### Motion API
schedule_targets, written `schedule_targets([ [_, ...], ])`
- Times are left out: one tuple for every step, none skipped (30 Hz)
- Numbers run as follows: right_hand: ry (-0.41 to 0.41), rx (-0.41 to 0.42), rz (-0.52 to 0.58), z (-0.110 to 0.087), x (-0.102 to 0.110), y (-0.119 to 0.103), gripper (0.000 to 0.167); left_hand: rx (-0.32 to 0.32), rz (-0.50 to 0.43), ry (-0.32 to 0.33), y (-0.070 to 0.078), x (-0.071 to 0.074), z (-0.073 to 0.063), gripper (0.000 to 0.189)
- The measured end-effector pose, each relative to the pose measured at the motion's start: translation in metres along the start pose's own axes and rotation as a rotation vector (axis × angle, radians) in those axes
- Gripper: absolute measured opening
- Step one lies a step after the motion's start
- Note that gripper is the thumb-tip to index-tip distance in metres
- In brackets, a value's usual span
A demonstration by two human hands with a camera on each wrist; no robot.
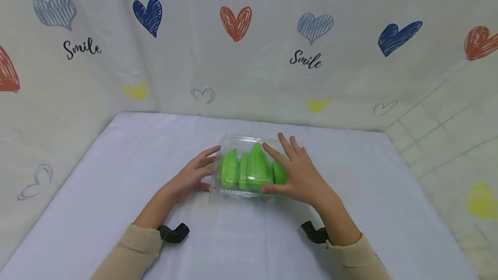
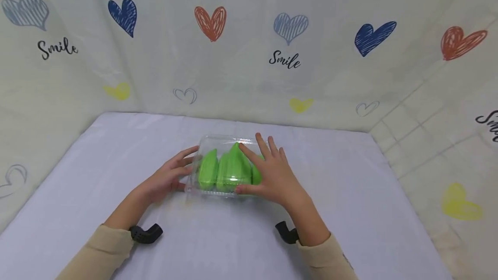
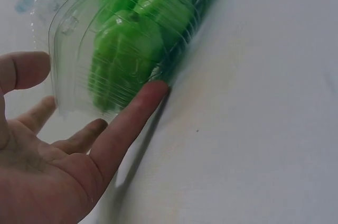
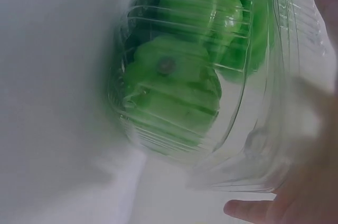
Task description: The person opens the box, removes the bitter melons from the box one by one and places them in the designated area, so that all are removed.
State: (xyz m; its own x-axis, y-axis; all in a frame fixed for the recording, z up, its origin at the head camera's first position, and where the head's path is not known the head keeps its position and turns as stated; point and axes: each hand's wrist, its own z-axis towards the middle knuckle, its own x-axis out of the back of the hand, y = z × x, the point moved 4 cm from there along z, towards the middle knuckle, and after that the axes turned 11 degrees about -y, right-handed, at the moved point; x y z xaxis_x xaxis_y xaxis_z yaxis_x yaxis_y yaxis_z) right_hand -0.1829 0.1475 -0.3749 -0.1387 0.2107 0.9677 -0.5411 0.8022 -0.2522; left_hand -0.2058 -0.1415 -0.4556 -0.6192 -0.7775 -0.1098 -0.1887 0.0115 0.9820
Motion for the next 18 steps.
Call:
schedule_targets([
  [-0.001,0.001,0.006,-0.0005,0.0003,-0.0006,0.105,-0.003,-0.012,-0.003,-0.0009,0.0002,0.0008,0.063],
  [-0.004,0.002,0.009,-0.0009,0.0001,-0.0007,0.105,-0.007,-0.023,-0.008,-0.0022,0.0008,0.0016,0.063],
  [-0.005,0.004,0.018,-0.0015,0.0001,-0.0014,0.105,-0.012,-0.032,-0.014,-0.0033,0.0013,0.0023,0.063],
  [-0.007,0.006,0.022,-0.001,-0.0005,-0.0023,0.105,-0.017,-0.043,-0.02,-0.0043,0.0029,0.0025,0.064],
  [-0.006,0.009,0.023,-0.0006,-0.0009,-0.003,0.105,-0.021,-0.052,-0.024,-0.005,0.0044,0.0027,0.065],
  [-0.003,0.012,0.025,-0.0003,-0.0014,-0.0037,0.105,-0.027,-0.061,-0.028,-0.0054,0.0056,0.0027,0.066],
  [0.0,0.016,0.023,0.0001,-0.002,-0.0041,0.105,-0.033,-0.065,-0.035,-0.0058,0.0067,0.0029,0.067],
  [0.003,0.021,0.02,0.0003,-0.0026,-0.0048,0.105,-0.04,-0.069,-0.042,-0.0059,0.0075,0.0028,0.068],
  [0.007,0.025,0.016,0.0005,-0.0029,-0.0054,0.105,-0.046,-0.071,-0.051,-0.0059,0.008,0.0025,0.07],
  [0.011,0.029,0.01,0.0007,-0.0032,-0.006,0.106,-0.052,-0.073,-0.056,-0.0059,0.0085,0.0023,0.071],
  [0.012,0.032,0.007,0.0008,-0.0034,-0.0066,0.106,-0.057,-0.074,-0.058,-0.0059,0.0087,0.0018,0.072],
  [0.011,0.034,0.005,0.0007,-0.0037,-0.0071,0.106,-0.06,-0.077,-0.061,-0.0061,0.0086,0.0013,0.073],
  [0.008,0.034,0.003,0.0006,-0.0042,-0.0074,0.106,-0.061,-0.08,-0.066,-0.0065,0.0083,0.0008,0.074],
  [0.005,0.036,0.0,0.0001,-0.0041,-0.0079,0.106,-0.062,-0.082,-0.072,-0.0069,0.0077,0.0002,0.074],
  [0.003,0.034,-0.006,-0.0005,-0.0039,-0.0081,0.107,-0.064,-0.084,-0.076,-0.0074,0.0071,-0.0001,0.074],
  [-0.002,0.032,-0.011,-0.0011,-0.0034,-0.0085,0.107,-0.066,-0.088,-0.077,-0.0078,0.0065,-0.0004,0.074],
  [-0.005,0.03,-0.016,-0.0017,-0.0031,-0.0087,0.107,-0.069,-0.092,-0.081,-0.0085,0.006,-0.0004,0.074],
  [-0.009,0.028,-0.023,-0.0024,-0.0027,-0.009,0.107,-0.072,-0.094,-0.086,-0.0089,0.0052,-0.0003,0.074],
])
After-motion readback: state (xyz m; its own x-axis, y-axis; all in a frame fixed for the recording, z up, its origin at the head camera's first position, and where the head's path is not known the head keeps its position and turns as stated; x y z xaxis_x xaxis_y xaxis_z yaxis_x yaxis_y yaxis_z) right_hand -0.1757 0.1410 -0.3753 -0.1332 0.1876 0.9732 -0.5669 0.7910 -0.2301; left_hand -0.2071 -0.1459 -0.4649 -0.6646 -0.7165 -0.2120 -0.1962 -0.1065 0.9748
